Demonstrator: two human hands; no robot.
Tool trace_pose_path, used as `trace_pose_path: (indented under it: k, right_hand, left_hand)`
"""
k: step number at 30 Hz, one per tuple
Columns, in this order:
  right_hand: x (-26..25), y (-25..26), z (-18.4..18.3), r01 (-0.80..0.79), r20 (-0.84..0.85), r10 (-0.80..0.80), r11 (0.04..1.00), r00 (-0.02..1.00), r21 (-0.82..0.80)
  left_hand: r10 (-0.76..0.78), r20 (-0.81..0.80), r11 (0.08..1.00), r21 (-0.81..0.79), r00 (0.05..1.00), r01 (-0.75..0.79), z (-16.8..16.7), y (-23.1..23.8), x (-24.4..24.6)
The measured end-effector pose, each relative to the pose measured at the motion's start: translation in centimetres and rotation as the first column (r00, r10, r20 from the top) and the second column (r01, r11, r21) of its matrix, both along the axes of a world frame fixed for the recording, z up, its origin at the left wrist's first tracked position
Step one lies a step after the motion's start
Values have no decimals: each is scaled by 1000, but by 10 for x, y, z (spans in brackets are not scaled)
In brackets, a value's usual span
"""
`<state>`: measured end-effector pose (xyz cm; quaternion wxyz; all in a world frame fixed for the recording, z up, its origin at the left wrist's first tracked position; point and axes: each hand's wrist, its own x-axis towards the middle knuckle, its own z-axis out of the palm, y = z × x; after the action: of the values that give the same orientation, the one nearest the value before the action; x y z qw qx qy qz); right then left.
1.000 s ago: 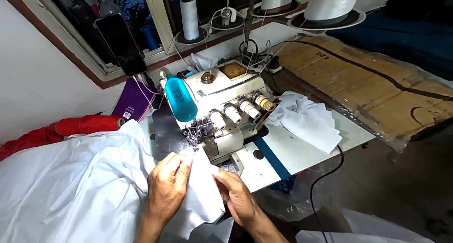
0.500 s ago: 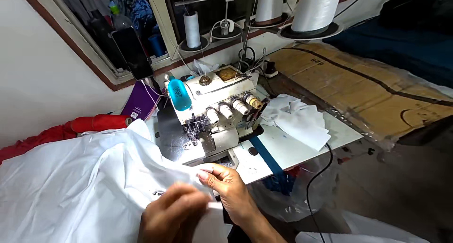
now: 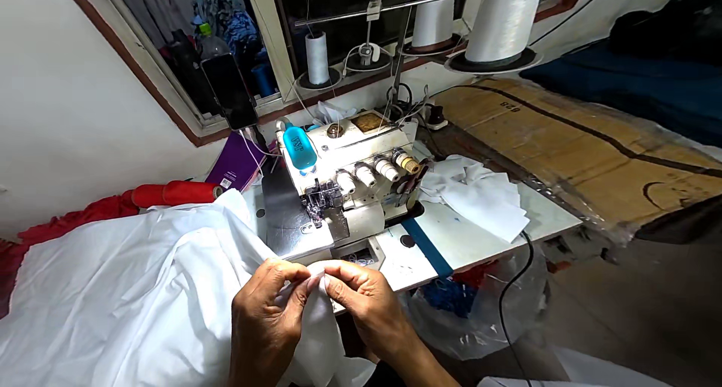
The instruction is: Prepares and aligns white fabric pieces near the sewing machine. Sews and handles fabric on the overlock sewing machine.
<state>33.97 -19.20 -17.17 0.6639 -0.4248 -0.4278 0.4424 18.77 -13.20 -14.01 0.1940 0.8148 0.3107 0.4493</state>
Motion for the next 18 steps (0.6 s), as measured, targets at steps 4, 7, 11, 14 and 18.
trace_pose_path:
  k: [4,7,11,14,18]
  right_hand:
    - [0,0,-1,-24,61,22,999,998,26]
    - [-1,0,1,-6,87,3,999,996,33]
    - [-4,-2,0,75,140,-87,993,986,95]
    - [-10,-2,-5,124,178,-131,991,975,51]
    - [-11,-5,-14,38,232,-36,999,972,-4]
  left_hand:
    - [27,4,999,-30,1000,-27,1,1,-2]
    - [39,-15,996,-76,999,-40,1,0,-1]
    - [-10,-70,970,-241,997,-7,-7,-1,-4]
    - [-10,-62,985,-171,998,-1,-7,-1,-5]
    - [-23,-108,998,-66,994,16,29,-2,-7]
